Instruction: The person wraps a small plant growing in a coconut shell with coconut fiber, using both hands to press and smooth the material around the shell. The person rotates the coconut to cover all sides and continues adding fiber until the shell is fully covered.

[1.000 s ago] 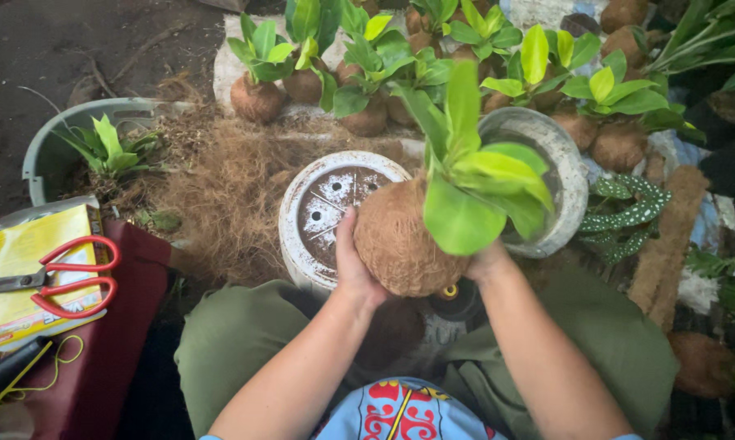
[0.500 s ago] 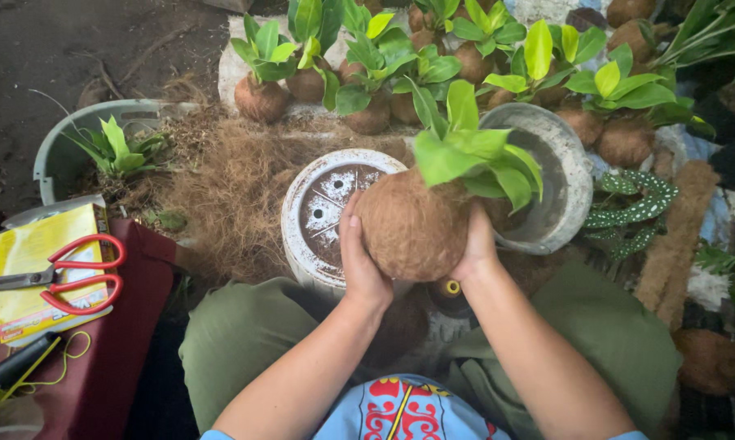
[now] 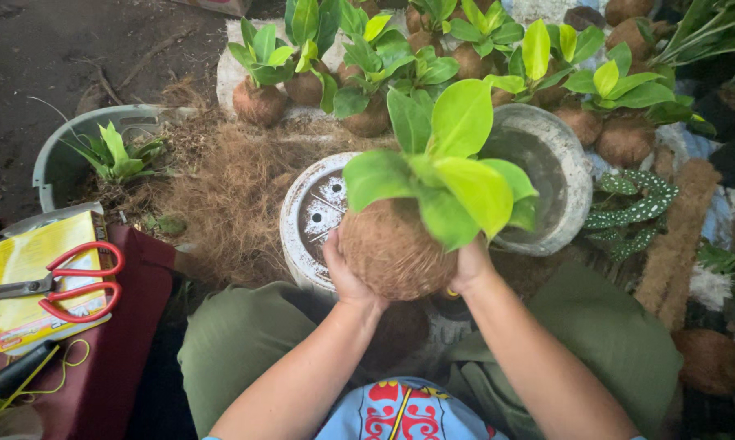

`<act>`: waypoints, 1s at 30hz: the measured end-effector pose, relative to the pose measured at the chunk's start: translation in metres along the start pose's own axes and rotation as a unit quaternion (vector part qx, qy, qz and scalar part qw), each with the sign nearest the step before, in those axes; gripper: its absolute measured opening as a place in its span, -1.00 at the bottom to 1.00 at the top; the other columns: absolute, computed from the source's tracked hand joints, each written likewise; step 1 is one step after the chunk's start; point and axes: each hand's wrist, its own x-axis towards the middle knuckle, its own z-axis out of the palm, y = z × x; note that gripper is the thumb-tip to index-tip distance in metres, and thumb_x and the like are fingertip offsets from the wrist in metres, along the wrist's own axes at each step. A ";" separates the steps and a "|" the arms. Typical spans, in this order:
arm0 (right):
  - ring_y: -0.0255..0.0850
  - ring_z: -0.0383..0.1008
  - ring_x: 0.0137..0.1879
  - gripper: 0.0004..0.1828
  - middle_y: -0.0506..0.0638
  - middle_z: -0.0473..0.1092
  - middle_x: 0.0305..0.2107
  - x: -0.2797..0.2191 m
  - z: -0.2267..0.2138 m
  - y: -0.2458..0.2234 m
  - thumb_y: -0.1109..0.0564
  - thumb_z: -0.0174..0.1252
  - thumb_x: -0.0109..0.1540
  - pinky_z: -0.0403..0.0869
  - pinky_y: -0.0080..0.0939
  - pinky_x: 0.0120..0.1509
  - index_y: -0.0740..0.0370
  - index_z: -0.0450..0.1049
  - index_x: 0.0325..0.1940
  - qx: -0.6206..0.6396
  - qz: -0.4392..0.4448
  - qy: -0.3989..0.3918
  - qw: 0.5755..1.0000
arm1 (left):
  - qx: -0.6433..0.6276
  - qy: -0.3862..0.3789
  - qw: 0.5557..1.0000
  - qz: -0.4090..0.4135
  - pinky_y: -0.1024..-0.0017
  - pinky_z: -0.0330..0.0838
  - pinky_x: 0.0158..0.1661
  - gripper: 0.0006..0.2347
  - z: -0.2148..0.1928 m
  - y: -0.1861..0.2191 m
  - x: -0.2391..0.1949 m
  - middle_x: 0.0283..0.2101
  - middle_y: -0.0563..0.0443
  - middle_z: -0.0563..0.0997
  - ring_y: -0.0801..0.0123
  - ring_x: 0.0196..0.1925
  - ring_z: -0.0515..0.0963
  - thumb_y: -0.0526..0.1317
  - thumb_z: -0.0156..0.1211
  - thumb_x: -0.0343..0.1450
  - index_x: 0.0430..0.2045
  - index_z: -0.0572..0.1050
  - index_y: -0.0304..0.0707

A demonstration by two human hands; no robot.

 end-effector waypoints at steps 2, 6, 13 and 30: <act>-0.09 0.42 0.25 -0.34 0.08 0.38 0.19 -0.005 0.005 0.003 -0.22 0.14 0.34 0.45 0.06 0.34 0.25 0.33 0.36 0.010 -0.008 0.010 1.000 | 0.017 0.024 0.999 0.019 0.01 0.39 0.25 -0.45 -0.008 0.000 0.009 0.21 -0.20 0.52 -0.02 0.26 0.50 0.12 -0.37 0.50 0.19 0.39 -0.25; -0.10 0.44 0.29 -0.30 0.04 0.39 0.22 -0.003 0.018 0.001 -0.32 0.00 0.31 0.46 0.04 0.34 0.19 0.31 0.36 0.064 0.008 0.054 0.996 | 0.075 0.095 0.992 0.014 0.04 0.40 0.25 -0.43 -0.006 -0.001 0.014 0.23 -0.16 0.54 0.03 0.27 0.52 0.16 -0.36 0.48 0.19 0.39 -0.24; -0.08 0.37 0.36 -0.23 0.04 0.35 0.26 0.010 0.018 -0.039 -0.40 -0.16 0.30 0.44 0.06 0.36 0.16 0.25 0.40 -0.016 0.082 -0.008 0.996 | 0.131 0.055 0.982 -0.125 0.00 0.34 0.27 -0.38 0.014 0.014 0.009 0.30 -0.13 0.49 0.04 0.31 0.48 0.26 -0.16 0.43 0.29 0.34 -0.13; 0.01 0.44 0.27 -0.34 0.10 0.42 0.16 0.003 0.033 -0.040 -0.27 -0.19 0.36 0.47 0.14 0.32 0.21 0.30 0.36 0.091 0.060 0.005 0.994 | 0.082 -0.001 0.988 -0.127 -0.06 0.25 0.32 -0.35 0.013 0.010 -0.003 0.36 -0.13 0.40 0.00 0.38 0.38 0.31 -0.24 0.45 0.34 0.28 -0.08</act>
